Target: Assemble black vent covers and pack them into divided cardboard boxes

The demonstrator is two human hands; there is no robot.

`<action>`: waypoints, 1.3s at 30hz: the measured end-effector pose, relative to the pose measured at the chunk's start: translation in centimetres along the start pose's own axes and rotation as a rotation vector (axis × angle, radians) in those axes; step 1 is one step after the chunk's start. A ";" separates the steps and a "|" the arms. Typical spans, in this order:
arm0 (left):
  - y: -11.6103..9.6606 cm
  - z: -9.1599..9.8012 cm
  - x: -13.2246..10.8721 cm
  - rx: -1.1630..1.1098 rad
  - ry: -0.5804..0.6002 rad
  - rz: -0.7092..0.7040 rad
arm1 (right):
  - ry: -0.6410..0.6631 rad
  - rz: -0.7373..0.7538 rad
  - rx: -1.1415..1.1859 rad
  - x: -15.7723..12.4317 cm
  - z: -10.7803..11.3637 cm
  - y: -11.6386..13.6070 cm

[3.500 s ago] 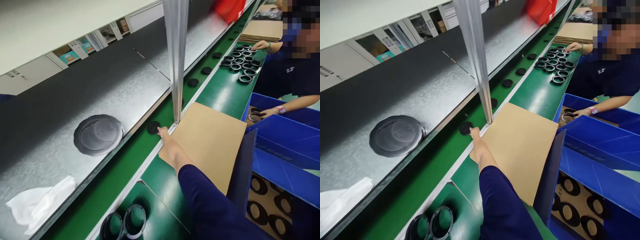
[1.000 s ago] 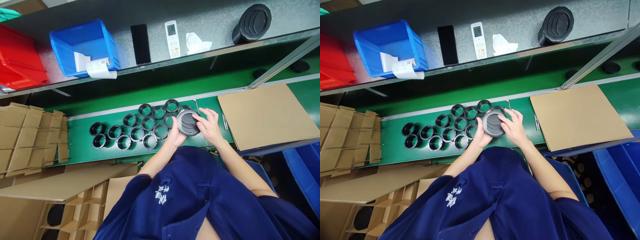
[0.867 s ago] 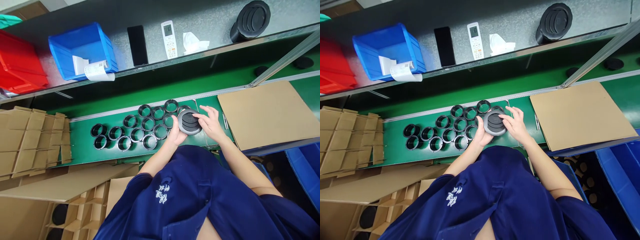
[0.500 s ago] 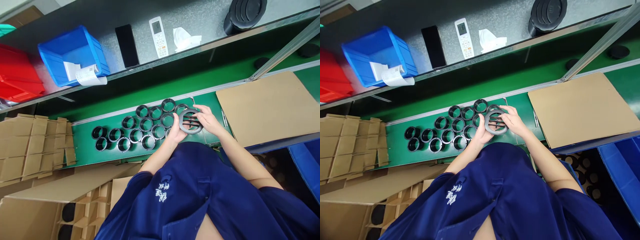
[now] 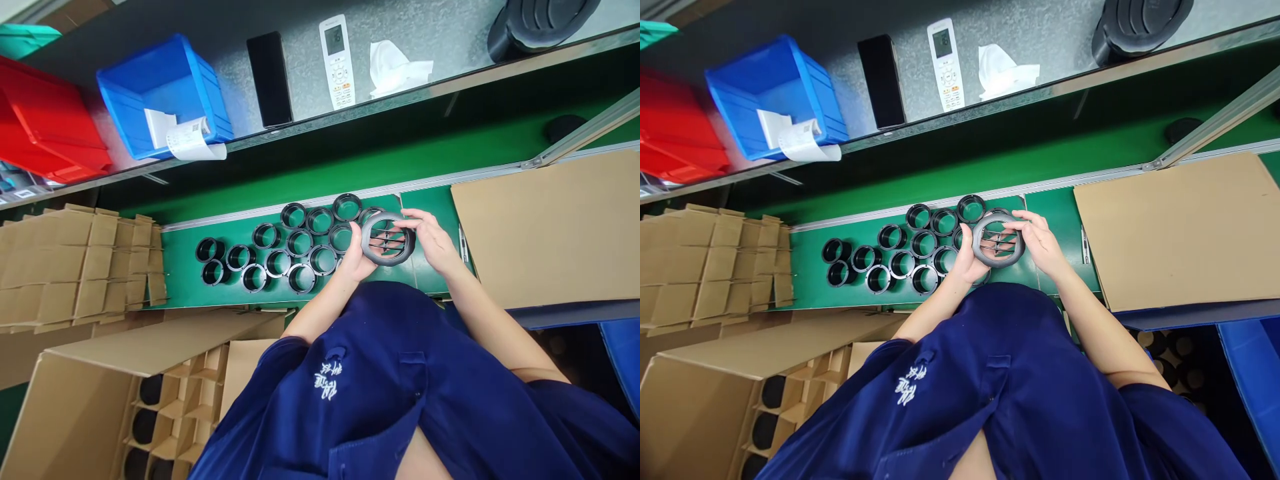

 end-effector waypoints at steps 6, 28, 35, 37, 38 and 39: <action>-0.5 0.9 0.9 -0.042 -0.013 -0.011 | 0.027 -0.010 0.014 1.3 -0.7 -0.8; 1.9 8.1 3.7 -0.026 -0.333 0.071 | 0.632 0.013 -0.435 2.4 -11.9 -10.5; -1.4 11.4 3.7 0.125 -0.598 -0.100 | 0.272 -0.018 -0.767 9.9 -13.2 -12.7; -1.6 12.3 3.2 0.126 -0.630 -0.116 | 0.267 0.008 -0.824 10.3 -13.5 -14.0; -1.5 12.7 2.9 0.117 -0.636 -0.119 | 0.272 0.019 -0.840 10.2 -13.6 -14.7; -1.4 13.1 2.6 0.106 -0.643 -0.120 | 0.276 0.022 -0.853 9.9 -13.5 -15.3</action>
Point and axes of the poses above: each hand's wrist, its own x-axis towards the middle knuckle, its own z-axis out of the back of the hand, y = z × x, the point moved 4 cm from there along x, towards the middle knuckle, and after that the axes turned 9 degrees about -z, right-handed, at the moved point
